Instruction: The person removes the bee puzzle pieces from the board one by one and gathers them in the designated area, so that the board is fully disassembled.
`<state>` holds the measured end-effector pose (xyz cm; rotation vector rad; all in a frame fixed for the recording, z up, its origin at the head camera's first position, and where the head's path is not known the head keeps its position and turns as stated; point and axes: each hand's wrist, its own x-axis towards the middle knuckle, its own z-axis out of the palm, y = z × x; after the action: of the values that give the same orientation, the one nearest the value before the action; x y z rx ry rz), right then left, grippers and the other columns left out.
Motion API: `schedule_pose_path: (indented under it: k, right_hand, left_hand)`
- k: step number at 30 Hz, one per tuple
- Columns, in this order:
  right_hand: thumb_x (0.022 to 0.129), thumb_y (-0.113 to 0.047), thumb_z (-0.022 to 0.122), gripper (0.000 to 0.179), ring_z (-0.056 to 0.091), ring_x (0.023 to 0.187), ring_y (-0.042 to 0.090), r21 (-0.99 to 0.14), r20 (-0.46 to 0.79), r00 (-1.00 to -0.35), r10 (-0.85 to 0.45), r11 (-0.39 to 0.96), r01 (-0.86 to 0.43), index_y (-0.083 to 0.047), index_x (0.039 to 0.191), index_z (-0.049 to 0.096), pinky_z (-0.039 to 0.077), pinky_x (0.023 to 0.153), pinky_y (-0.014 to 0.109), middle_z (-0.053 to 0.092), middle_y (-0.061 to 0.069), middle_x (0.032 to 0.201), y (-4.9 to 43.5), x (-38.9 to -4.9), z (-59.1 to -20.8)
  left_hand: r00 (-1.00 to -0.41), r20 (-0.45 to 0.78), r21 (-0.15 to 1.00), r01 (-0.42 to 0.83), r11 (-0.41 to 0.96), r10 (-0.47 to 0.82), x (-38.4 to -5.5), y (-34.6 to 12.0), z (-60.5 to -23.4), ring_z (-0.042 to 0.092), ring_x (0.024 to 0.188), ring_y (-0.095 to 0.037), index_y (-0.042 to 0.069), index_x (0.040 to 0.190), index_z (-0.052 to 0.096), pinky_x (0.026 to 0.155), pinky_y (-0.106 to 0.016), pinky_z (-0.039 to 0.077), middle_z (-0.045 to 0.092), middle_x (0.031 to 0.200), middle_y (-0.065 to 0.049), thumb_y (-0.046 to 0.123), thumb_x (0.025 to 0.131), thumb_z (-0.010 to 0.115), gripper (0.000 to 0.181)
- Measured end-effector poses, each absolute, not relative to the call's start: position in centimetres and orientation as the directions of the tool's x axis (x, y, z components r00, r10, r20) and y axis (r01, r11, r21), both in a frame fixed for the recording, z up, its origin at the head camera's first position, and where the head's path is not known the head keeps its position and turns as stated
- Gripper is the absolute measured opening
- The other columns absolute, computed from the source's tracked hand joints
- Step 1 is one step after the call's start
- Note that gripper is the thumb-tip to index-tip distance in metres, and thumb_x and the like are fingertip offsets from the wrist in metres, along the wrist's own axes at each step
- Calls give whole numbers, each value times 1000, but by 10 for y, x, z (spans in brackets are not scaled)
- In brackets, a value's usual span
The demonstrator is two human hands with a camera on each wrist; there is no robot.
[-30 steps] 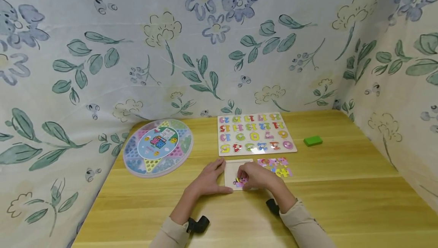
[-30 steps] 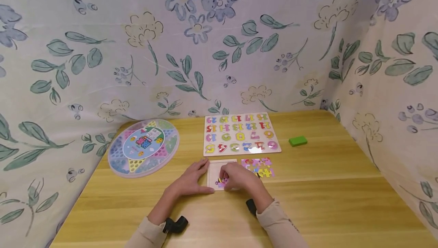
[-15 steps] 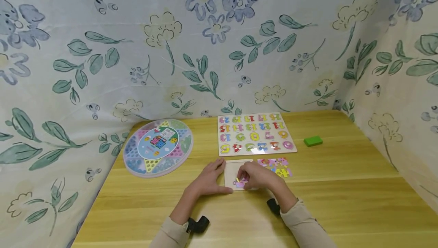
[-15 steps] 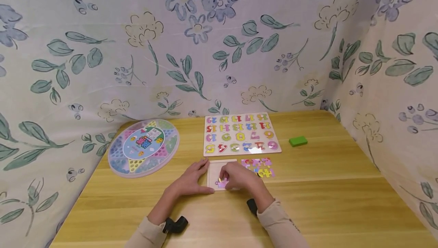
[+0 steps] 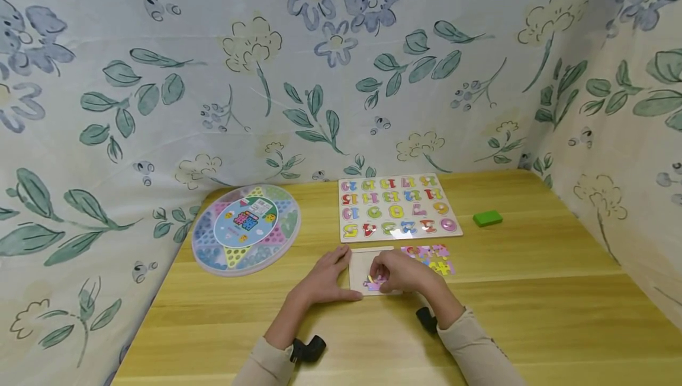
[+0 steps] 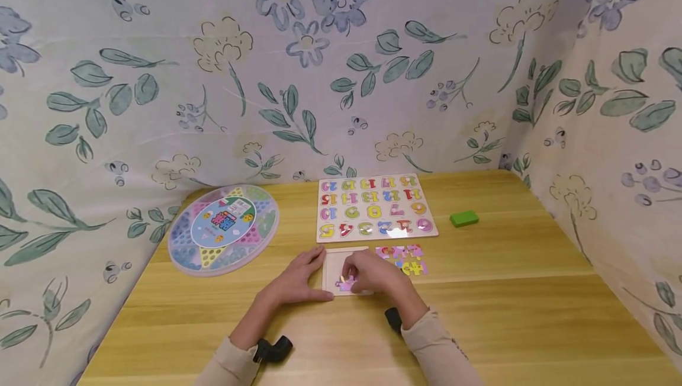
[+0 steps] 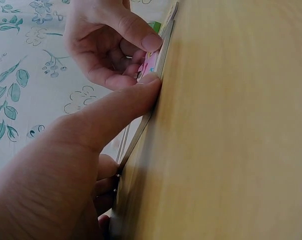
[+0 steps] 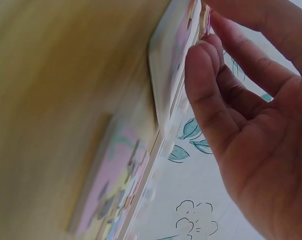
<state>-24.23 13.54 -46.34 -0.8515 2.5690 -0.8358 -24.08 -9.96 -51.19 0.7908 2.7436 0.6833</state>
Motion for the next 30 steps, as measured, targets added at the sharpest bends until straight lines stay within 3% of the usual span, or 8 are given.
schedule_pose_path:
  k: [30]
  right_hand:
    - [75,-2,79,20,53,72,11,-649,-127,-809,-574,665,-370,-8,91,69,46,63,22,62,1,80,139,-239,-462]
  left_hand:
    - [-833,-61,483,458,746,551,-241,-101,-512,15,152,-27,8,155,21,122,-47,20,15,165,-7,67,77,69,109]
